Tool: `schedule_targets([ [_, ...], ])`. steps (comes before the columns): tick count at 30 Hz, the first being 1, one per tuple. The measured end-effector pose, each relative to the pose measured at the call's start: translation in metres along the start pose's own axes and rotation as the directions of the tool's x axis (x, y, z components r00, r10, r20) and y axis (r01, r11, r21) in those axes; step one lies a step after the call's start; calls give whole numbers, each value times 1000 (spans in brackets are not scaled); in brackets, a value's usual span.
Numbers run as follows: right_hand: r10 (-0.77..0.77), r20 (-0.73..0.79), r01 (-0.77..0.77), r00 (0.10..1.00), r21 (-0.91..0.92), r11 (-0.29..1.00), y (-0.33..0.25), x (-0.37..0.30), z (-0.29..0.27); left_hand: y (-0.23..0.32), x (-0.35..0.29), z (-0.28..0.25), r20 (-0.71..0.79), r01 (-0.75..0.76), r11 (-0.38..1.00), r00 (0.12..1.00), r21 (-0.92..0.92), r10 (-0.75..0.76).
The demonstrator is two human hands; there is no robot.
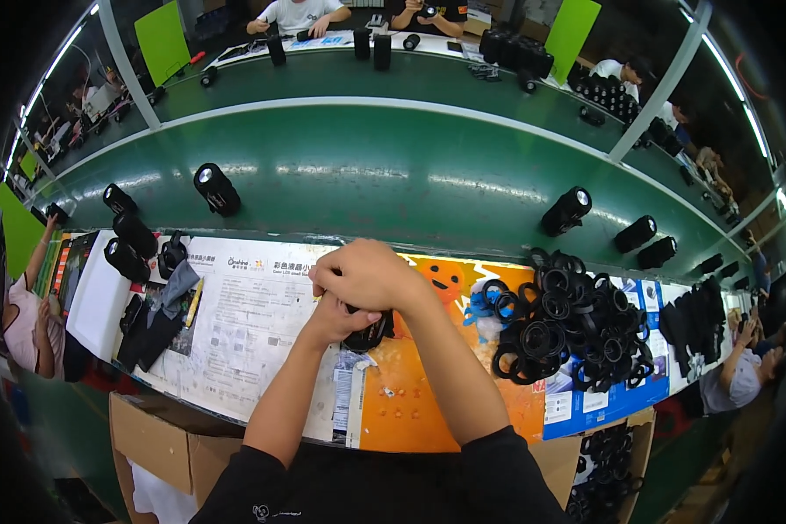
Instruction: The person assembles cylindrical parts by hand, fitting rubber rings onto them at an assembly line.
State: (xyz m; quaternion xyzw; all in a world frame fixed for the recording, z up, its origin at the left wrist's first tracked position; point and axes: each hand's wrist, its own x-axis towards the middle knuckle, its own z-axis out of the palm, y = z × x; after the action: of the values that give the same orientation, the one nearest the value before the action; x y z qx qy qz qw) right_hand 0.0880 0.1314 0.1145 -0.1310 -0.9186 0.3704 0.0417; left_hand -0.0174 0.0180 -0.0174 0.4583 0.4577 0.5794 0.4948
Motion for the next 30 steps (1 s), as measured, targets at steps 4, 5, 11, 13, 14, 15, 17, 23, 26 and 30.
schedule_targets([
  [4, -28, -65, 33, 997, 76, 997, -3, -11, 0, 1, -4, 3, -19, 20, 985, 1000, 173, -17],
  [5, -22, -55, 25, 998, 56, 998, -3, -11, -2, 0, -5, 4, -19, 16, 984, 1000, 175, -13],
  [11, 58, -403, 105, 913, 370, 923, 13, 9, 10, -6, 5, -5, -92, -75, 976, 994, -206, 57],
  [13, 125, -548, 253, 827, 561, 788, 28, 7, 22, 5, 3, 3, -186, -119, 942, 981, -313, 62],
  [14, 177, -591, 302, 787, 619, 725, 37, 2, 28, 12, -1, 1, -130, -96, 881, 991, -464, 39],
  [15, 227, -607, 275, 761, 619, 735, 42, -5, 37, 10, -1, -3, -181, -84, 843, 983, -532, -16],
  [17, 289, -605, 210, 742, 620, 756, 56, -17, 66, -7, 0, -20, -200, -49, 787, 975, -615, -96],
  [23, 380, -562, 88, 735, 634, 768, 70, -37, 118, -2, 11, -25, -266, -123, 691, 958, -712, -104],
  [26, 334, -564, 72, 755, 578, 813, 71, -39, 111, -3, 11, -21, -316, -172, 759, 948, -628, -46],
  [30, 332, -458, 127, 825, 721, 681, 61, -39, 120, 3, 6, -17, -436, -326, 758, 898, -566, 60],
])
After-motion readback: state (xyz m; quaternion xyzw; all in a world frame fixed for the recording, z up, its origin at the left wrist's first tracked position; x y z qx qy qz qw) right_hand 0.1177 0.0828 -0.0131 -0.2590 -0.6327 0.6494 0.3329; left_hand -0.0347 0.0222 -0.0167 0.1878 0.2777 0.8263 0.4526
